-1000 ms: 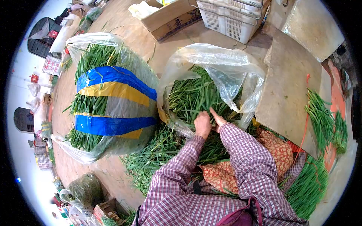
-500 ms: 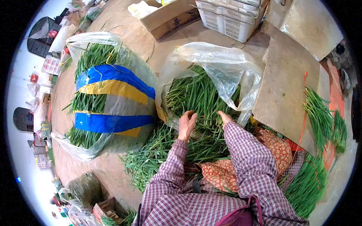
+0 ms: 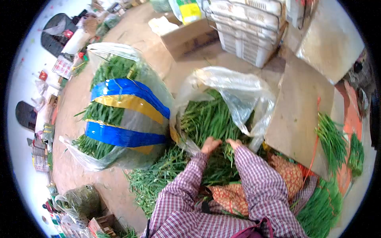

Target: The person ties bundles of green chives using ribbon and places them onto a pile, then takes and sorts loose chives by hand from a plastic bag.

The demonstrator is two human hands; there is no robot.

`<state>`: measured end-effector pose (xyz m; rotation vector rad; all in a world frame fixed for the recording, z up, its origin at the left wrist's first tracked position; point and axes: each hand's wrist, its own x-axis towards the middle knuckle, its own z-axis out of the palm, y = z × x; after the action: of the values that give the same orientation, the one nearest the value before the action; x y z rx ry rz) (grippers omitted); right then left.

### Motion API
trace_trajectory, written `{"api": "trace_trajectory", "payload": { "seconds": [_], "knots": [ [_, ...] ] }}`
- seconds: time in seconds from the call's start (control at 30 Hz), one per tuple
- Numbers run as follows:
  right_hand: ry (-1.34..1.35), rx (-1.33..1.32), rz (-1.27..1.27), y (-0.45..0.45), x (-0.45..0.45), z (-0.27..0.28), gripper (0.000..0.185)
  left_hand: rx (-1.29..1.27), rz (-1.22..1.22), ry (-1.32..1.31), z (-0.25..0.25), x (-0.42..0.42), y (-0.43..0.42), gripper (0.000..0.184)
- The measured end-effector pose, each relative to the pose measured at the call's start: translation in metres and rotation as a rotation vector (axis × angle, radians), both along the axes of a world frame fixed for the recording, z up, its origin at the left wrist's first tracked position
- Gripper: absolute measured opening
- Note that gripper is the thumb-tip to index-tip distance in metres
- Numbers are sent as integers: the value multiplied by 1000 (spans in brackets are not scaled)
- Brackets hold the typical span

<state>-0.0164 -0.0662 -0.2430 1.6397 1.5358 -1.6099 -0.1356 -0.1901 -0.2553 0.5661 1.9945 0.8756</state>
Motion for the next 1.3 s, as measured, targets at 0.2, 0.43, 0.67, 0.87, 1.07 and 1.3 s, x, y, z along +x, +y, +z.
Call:
{"api": "trace_trajectory", "payload": {
  "seconds": [0.2, 0.43, 0.67, 0.87, 1.07, 1.3],
  "knots": [
    [166, -196, -117, 3, -10, -45, 67, -232, -370, 231, 30, 19, 27, 42],
    [337, -202, -81, 15, -1, -42, 64, -193, -600, 479, 48, 44, 24, 57],
    [398, -197, -60, 19, 16, -20, 65, 228, 218, -216, 51, 23, 1, 66],
    [264, -142, -29, 15, 13, 34, 66, 90, -164, -71, -43, 31, -4, 61],
    [221, -149, 94, 9, 23, 37, 75, 386, 587, -1010, 13, 43, -7, 66],
    [109, -83, 353, -1, 28, 48, 79, 489, 275, -1096, 8, 45, -17, 104]
  ]
}}
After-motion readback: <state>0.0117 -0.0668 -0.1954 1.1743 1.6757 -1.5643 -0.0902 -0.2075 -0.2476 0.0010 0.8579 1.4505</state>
